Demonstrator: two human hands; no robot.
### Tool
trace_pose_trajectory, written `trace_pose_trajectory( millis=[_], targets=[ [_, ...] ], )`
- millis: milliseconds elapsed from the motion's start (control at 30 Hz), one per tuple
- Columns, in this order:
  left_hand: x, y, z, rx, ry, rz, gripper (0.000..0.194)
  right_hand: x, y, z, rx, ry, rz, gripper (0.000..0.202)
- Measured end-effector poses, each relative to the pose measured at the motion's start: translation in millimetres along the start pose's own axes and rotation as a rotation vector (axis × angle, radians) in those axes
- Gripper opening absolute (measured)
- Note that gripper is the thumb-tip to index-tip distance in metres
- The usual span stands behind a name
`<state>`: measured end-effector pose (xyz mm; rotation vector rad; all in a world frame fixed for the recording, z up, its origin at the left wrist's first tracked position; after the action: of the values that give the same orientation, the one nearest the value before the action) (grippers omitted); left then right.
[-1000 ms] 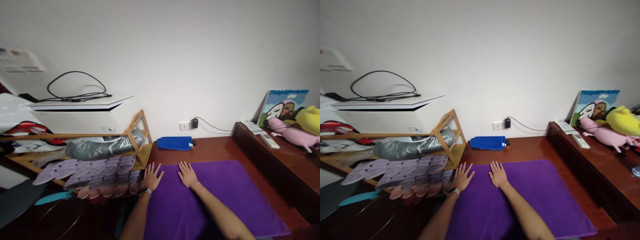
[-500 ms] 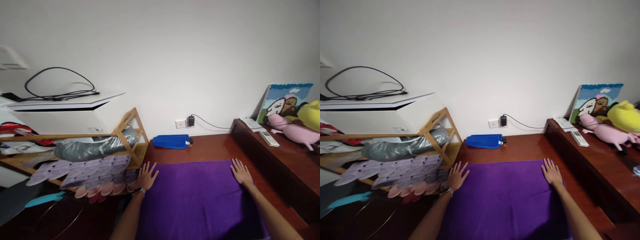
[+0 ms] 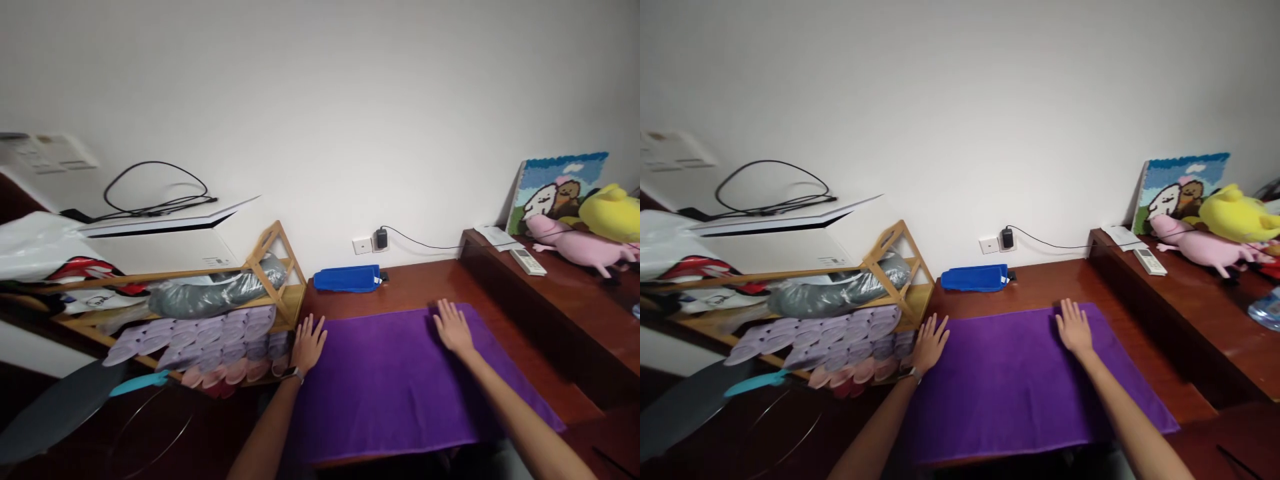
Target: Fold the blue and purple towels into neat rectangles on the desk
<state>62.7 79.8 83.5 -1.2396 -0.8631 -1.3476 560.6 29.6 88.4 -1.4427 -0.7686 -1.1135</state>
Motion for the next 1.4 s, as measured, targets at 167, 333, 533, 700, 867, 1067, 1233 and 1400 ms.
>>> trace_pose_trajectory(
  millis=[167,333,533,700,867,1067,1233,1400],
  targets=[
    [7.7,29.6,-63.2,-0.186,0.057,-0.047,0.053,-48.4,-150.1,-77.9,0.377,-0.141,0.157,0.065],
    [-9.9,17.5,-102.8,-0.080,-0.020,-0.024,0.057,-88.8,-210.0,-109.3,0.430,-0.280,0.231,0.065],
    [-11.6,14.8,-102.6,-0.071,-0.023,-0.007,0.057,-62.1,-100.4,-88.0,0.225,-0.243,0.112,0.065],
    [-9.7,16.2,-102.1,-0.063,-0.012,-0.005,0.057,-10.5,84.7,-74.3,-0.164,-0.121,-0.065,0.069],
    [-9.1,15.6,-102.3,-0.060,0.012,-0.003,0.056,-5.0,156.4,-75.4,-0.155,-0.064,-0.077,0.074],
    [-6.8,16.5,-103.0,-0.080,0.016,-0.003,0.056,-12.5,151.8,-76.8,-0.168,-0.060,-0.087,0.072],
    [-0.6,17.8,-104.0,-0.073,-0.029,-0.029,0.055,-4.8,148.6,-73.8,-0.206,-0.111,-0.080,0.069],
    [6.8,13.6,-114.2,-0.052,0.039,-0.069,0.054,-9.7,88.0,-82.0,-0.069,-0.028,-0.070,0.071]
  ],
)
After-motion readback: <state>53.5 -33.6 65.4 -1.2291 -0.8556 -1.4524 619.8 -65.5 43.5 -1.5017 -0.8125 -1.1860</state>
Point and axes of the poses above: each hand's wrist, its own z-axis towards the middle knuckle, its own x-axis out of the back of the hand, y = z × x, the point moved 6 cm from there along z, towards the middle knuckle, and after that the axes turned 11 degrees about z, right-handed, at the moved point
